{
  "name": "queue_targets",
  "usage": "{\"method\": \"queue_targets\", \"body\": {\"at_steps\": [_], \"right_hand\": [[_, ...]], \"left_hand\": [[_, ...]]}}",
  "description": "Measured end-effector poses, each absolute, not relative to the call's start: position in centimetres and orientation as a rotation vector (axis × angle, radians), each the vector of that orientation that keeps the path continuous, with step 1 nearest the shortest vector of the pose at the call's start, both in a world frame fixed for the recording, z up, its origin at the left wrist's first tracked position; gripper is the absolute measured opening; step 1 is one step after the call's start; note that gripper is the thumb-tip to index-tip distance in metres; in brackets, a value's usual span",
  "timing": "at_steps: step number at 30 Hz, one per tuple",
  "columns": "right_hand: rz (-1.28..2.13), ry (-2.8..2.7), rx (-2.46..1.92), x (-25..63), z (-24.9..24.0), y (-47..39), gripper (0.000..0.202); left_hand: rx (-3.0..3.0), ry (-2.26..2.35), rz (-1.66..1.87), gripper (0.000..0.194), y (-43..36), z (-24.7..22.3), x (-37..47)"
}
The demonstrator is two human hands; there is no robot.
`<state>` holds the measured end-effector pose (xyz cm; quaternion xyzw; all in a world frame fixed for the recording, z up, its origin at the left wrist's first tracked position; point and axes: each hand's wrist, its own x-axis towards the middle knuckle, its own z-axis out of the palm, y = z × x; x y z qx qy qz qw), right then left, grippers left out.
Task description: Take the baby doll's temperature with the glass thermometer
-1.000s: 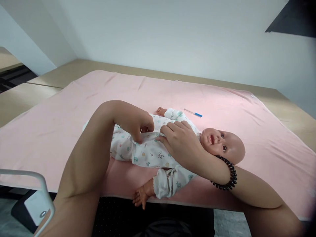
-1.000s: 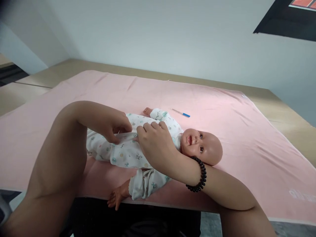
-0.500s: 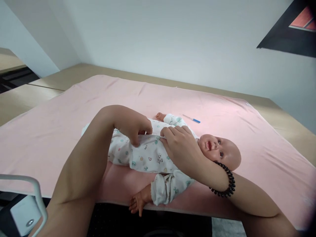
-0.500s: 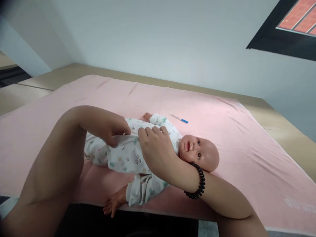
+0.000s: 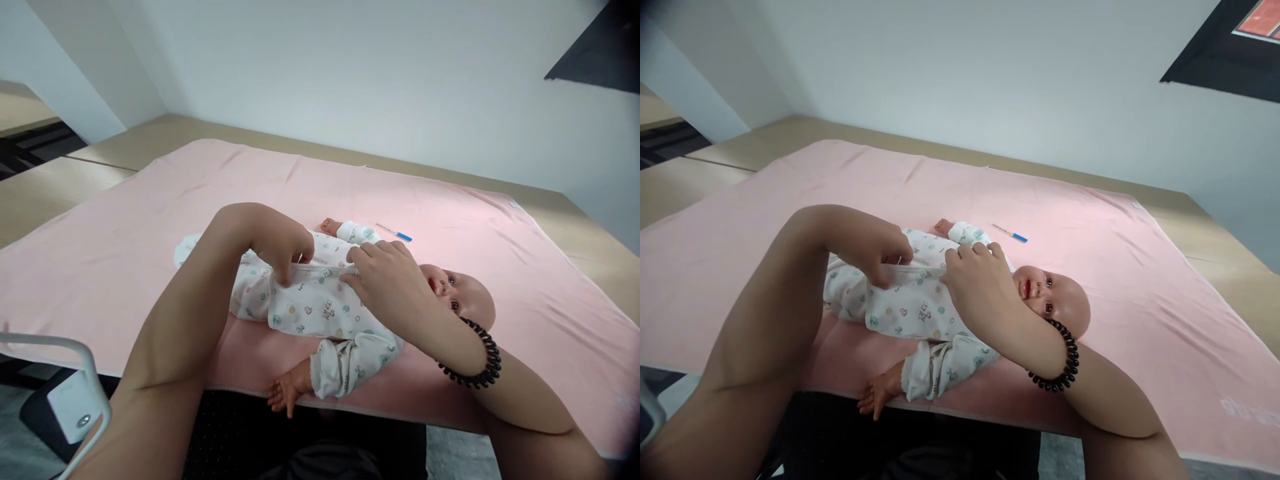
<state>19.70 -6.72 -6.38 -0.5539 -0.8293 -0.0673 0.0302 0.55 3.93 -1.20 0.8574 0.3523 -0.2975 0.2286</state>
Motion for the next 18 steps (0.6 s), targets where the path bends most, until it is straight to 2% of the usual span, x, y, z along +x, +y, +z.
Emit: {"method": "queue_targets", "body": {"at_steps": [8, 12, 18], "right_hand": [[-0.201, -2.625, -1.737, 20.4, -5.8, -6.9, 0.014], [-0.188, -2.647, -1.729, 20.9, -5.6, -7.0, 0.006], [-0.143, -2.646, -1.744, 21.2, -5.2, -7.1, 0.009]], "left_hand": [[2.441, 0.89, -0.654, 0.036, 4.0, -1.4, 0.4], [2.502, 0.763, -0.498, 0.033, 3.6, -1.3, 1.0], [2.56, 0.687, -0.436, 0.023, 3.3, -1.8, 1.8]]}}
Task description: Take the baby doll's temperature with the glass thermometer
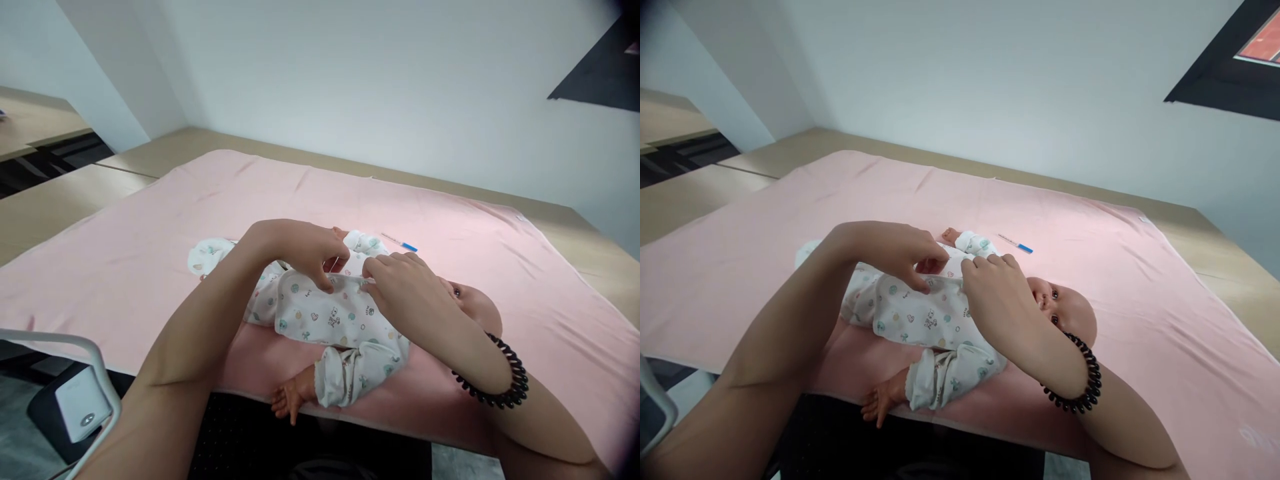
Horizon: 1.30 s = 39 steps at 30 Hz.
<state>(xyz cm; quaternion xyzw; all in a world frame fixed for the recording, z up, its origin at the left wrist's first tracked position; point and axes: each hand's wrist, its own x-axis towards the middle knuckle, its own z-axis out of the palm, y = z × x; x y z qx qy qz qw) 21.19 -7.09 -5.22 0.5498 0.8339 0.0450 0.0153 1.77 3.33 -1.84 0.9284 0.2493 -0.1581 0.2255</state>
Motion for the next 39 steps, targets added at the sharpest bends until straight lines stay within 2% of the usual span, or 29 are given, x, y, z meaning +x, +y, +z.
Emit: {"method": "queue_targets", "body": {"at_steps": [13, 27, 32, 39], "right_hand": [[0.224, 2.651, 1.701, 21.7, -5.4, -7.1, 0.017], [0.178, 2.623, 1.696, 20.9, -5.1, -7.1, 0.02], [0.198, 2.632, 1.702, 20.7, -5.4, -7.1, 0.022], [0.244, 2.624, 1.652, 20.3, -5.6, -7.1, 0.025]], "left_hand": [[2.551, 0.631, -0.443, 0.012, 3.4, -1.9, 1.7], [2.536, 0.647, -0.444, 0.017, 3.3, -1.7, 1.6], [2.565, 0.667, -0.422, 0.024, 2.9, -1.7, 1.8], [2.587, 0.656, -0.405, 0.017, 3.0, -2.0, 2.0]]}}
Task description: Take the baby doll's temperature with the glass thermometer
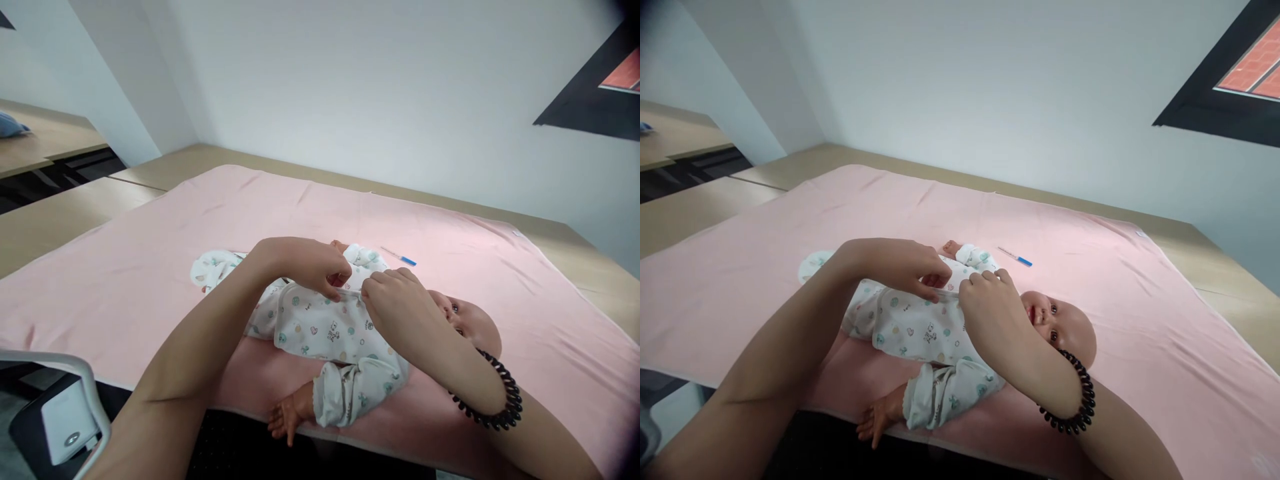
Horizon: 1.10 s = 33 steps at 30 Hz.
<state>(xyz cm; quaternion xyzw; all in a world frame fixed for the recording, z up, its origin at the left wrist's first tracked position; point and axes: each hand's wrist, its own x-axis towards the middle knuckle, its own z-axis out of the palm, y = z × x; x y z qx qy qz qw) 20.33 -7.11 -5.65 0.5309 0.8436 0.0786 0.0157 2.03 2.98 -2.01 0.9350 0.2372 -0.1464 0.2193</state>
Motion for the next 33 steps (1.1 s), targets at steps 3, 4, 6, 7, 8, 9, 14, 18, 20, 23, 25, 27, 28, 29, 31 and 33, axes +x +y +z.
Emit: {"method": "queue_targets", "body": {"at_steps": [3, 4, 6, 7, 8, 9, 14, 18, 20, 23, 25, 27, 28, 29, 31, 33], "right_hand": [[0.29, 2.607, 1.601, 20.3, -5.9, -7.1, 0.024], [0.299, 2.599, 1.595, 20.3, -5.9, -7.1, 0.023], [0.315, 2.591, 1.6, 20.3, -6.0, -7.2, 0.023], [0.326, 2.589, 1.605, 20.3, -6.0, -7.2, 0.023], [0.337, 2.586, 1.607, 20.3, -6.1, -7.2, 0.022], [0.347, 2.582, 1.605, 20.2, -6.1, -7.2, 0.022], [0.377, 2.557, 1.583, 20.1, -6.4, -7.1, 0.019], [0.407, 2.564, 1.557, 20.0, -6.9, -7.0, 0.017], [0.414, 2.558, 1.554, 20.0, -7.1, -7.0, 0.018], [0.451, 2.57, 1.557, 20.1, -7.3, -7.0, 0.018], [0.468, 2.58, 1.563, 20.1, -7.4, -7.0, 0.018], [0.464, 2.569, 1.584, 20.1, -7.2, -7.0, 0.017], [0.456, 2.56, 1.592, 20.1, -7.1, -7.0, 0.017], [0.445, 2.551, 1.599, 20.1, -6.9, -7.0, 0.017], [0.427, 2.533, 1.611, 20.2, -6.4, -7.0, 0.017], [0.434, 2.527, 1.61, 20.3, -5.9, -7.1, 0.017]], "left_hand": [[2.571, 0.617, -0.37, 0.016, 3.2, -2.2, 1.9], [2.565, 0.612, -0.363, 0.015, 3.3, -2.2, 1.9], [2.55, 0.61, -0.36, 0.014, 3.4, -2.2, 1.9], [2.544, 0.61, -0.363, 0.014, 3.4, -2.2, 1.9], [2.54, 0.612, -0.364, 0.013, 3.4, -2.1, 1.8], [2.538, 0.614, -0.365, 0.012, 3.4, -2.1, 1.8], [2.54, 0.645, -0.382, 0.012, 3.3, -2.1, 1.7], [2.547, 0.646, -0.386, 0.012, 3.2, -2.0, 1.6], [2.555, 0.655, -0.382, 0.012, 3.2, -1.9, 1.5], [2.557, 0.671, -0.387, 0.014, 3.1, -1.8, 1.5], [2.556, 0.676, -0.391, 0.016, 3.0, -1.8, 1.5], [2.556, 0.682, -0.396, 0.018, 3.0, -1.7, 1.4], [2.548, 0.687, -0.404, 0.019, 3.0, -1.7, 1.3], [2.533, 0.695, -0.42, 0.02, 2.9, -1.6, 1.2], [2.489, 0.726, -0.471, 0.022, 2.9, -1.3, 1.0], [2.457, 0.773, -0.534, 0.024, 2.9, -0.9, 0.7]]}}
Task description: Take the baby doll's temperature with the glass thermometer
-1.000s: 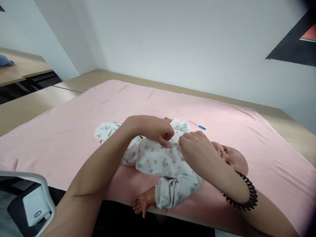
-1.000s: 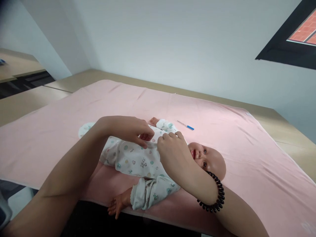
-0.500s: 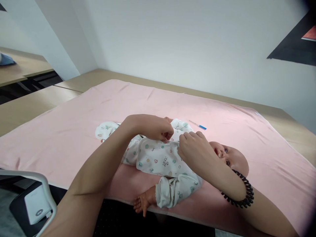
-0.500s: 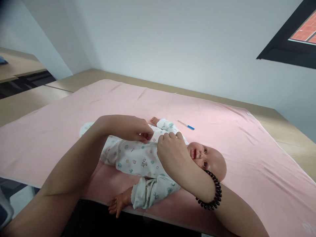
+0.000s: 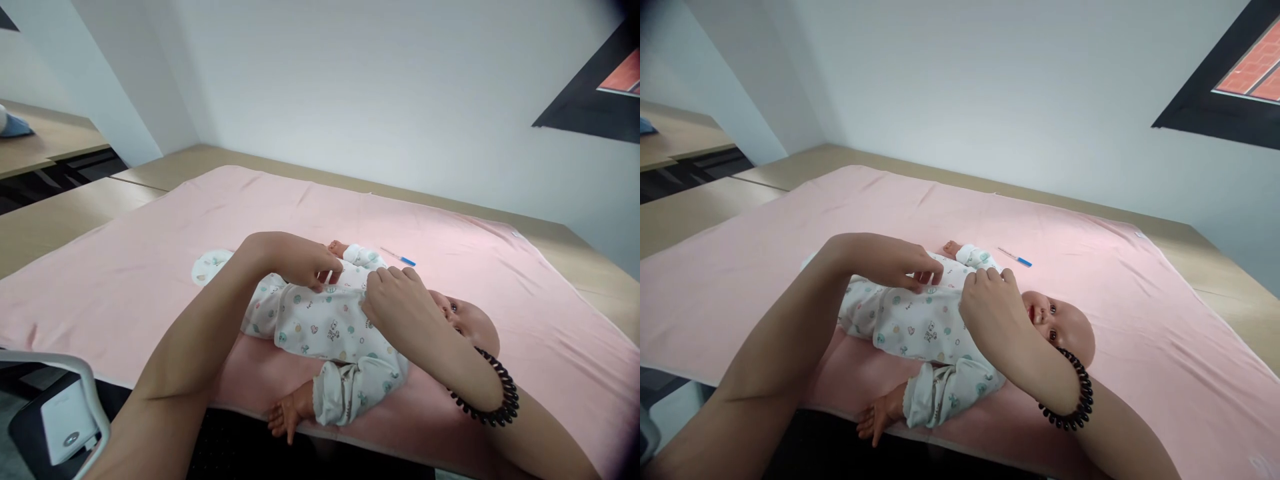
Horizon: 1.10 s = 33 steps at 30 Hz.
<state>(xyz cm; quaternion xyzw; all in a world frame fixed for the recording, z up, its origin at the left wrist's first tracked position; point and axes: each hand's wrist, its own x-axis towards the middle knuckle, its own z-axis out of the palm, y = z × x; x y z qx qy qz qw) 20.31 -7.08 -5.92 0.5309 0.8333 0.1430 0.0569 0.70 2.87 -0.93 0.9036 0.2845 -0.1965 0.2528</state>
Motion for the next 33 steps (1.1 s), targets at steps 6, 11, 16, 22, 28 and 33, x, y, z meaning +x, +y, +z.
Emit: {"method": "queue_targets", "body": {"at_steps": [6, 11, 16, 22, 28, 33], "right_hand": [[0.468, 2.517, 1.645, 20.9, -5.2, -7.3, 0.021], [0.406, 2.501, 1.724, 21.4, -4.6, -7.2, 0.019], [0.247, 2.51, 1.779, 21.9, -3.9, -7.1, 0.02], [0.161, 2.708, 1.689, 22.4, -4.4, -7.4, 0.02], [0.18, 2.687, 1.657, 21.9, -5.3, -7.0, 0.024], [0.264, 2.61, 1.717, 21.4, -4.4, -7.3, 0.02]], "left_hand": [[2.455, 0.92, -0.679, 0.024, 3.0, -0.6, 0.2], [2.444, 1.025, -0.665, 0.023, 3.3, -1.0, -0.3], [2.422, 1.066, -0.608, 0.019, 3.4, -0.9, -0.8], [2.401, 1.12, -0.619, 0.02, 3.8, -1.0, -1.2], [2.378, 1.272, -0.557, 0.026, 4.3, -1.5, -1.5], [2.316, 1.482, -0.616, 0.036, 5.4, -1.9, -1.6]]}}
